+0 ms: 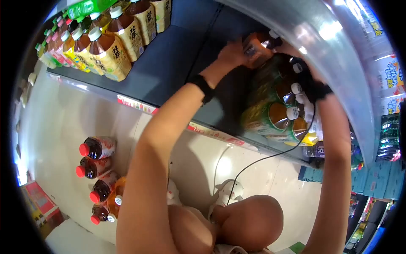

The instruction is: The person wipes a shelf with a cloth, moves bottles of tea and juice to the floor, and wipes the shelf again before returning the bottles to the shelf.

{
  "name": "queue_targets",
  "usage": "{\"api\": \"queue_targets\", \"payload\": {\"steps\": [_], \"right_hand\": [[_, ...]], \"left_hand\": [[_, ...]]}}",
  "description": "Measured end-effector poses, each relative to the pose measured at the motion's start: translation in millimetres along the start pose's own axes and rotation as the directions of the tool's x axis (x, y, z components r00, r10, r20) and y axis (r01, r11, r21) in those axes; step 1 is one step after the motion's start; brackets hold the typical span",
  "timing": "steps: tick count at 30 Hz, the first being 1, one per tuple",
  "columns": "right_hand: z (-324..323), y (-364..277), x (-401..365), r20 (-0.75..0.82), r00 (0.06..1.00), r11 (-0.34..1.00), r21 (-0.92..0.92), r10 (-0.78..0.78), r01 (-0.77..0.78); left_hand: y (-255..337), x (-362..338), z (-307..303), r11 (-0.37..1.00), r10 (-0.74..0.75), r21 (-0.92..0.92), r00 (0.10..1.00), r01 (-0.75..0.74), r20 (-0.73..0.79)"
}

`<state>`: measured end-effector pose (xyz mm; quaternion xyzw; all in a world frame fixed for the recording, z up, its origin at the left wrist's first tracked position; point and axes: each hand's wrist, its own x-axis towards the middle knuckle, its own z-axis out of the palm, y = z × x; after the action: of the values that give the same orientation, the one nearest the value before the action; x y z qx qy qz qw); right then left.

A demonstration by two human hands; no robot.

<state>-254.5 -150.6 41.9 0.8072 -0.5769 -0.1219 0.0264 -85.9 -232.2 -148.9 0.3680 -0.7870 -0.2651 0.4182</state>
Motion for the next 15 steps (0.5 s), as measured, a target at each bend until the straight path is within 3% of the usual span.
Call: {"api": "queue_targets", "payload": {"steps": [1, 2, 3, 5, 7, 9, 11, 12, 13, 14, 15], "right_hand": [[-4.8, -11.7, -6.3, -0.040, 0.999, 0.999, -0.028, -0.020, 0.019], [-11.7, -28.4, -15.9, -0.092, 0.995, 0.998, -0.053, -0.050, 0.045], [-24.5, -53.0, -33.2, -0.154, 0.982, 0.994, -0.030, -0.110, 0.106], [-51.3, -112.1, -77.0, -0.250, 0.945, 0.963, 0.114, -0.209, 0.243], [-76.3, -158.0, -117.6, -0.109, 0.984, 0.982, 0.114, -0.140, 0.153], [-79.0, -188.1, -146.2, -0.069, 0.984, 0.980, 0.097, -0.167, 0.173], [-76.5, -216.2, -161.0, -0.039, 0.972, 0.952, 0.195, -0.234, 0.237], [-63.0, -225.8, -162.7, -0.101, 0.937, 0.916, 0.197, -0.335, 0.348], [-60.3, -239.7, -157.7, -0.089, 0.906, 0.849, 0.320, -0.415, 0.420], [-48.5, -247.7, -149.9, -0.054, 0.854, 0.763, 0.422, -0.518, 0.489], [-32.9, -257.7, -139.1, -0.032, 0.786, 0.662, 0.519, -0.617, 0.541]], "left_hand": [[20.3, -10.0, -34.2, 0.999, -0.046, 0.009, 0.999, 0.046, -0.022], [40.7, -22.8, -63.4, 0.994, -0.051, -0.094, 0.998, 0.047, -0.041], [49.4, -35.3, -80.6, 0.920, -0.126, -0.381, 0.990, 0.096, -0.055], [109.2, -67.0, -145.2, 0.598, -0.368, -0.718, 0.918, 0.356, 0.148], [131.5, -87.7, -190.8, 0.477, -0.313, -0.826, 0.937, 0.299, 0.158], [150.6, -115.9, -226.8, 0.442, -0.239, -0.880, 0.968, 0.174, 0.071], [160.1, -149.0, -259.6, 0.177, -0.316, -0.970, 0.943, 0.169, 0.106], [163.4, -174.3, -278.7, 0.129, -0.281, -0.981, 0.954, 0.144, 0.103], [172.3, -198.3, -293.2, 0.084, -0.244, -0.989, 0.965, 0.119, 0.095], [208.5, -215.6, -296.0, 0.145, -0.526, -0.986, 0.850, 0.087, -0.003], [221.8, -236.7, -302.7, 0.145, -0.602, -0.988, 0.797, 0.057, -0.042]]}}
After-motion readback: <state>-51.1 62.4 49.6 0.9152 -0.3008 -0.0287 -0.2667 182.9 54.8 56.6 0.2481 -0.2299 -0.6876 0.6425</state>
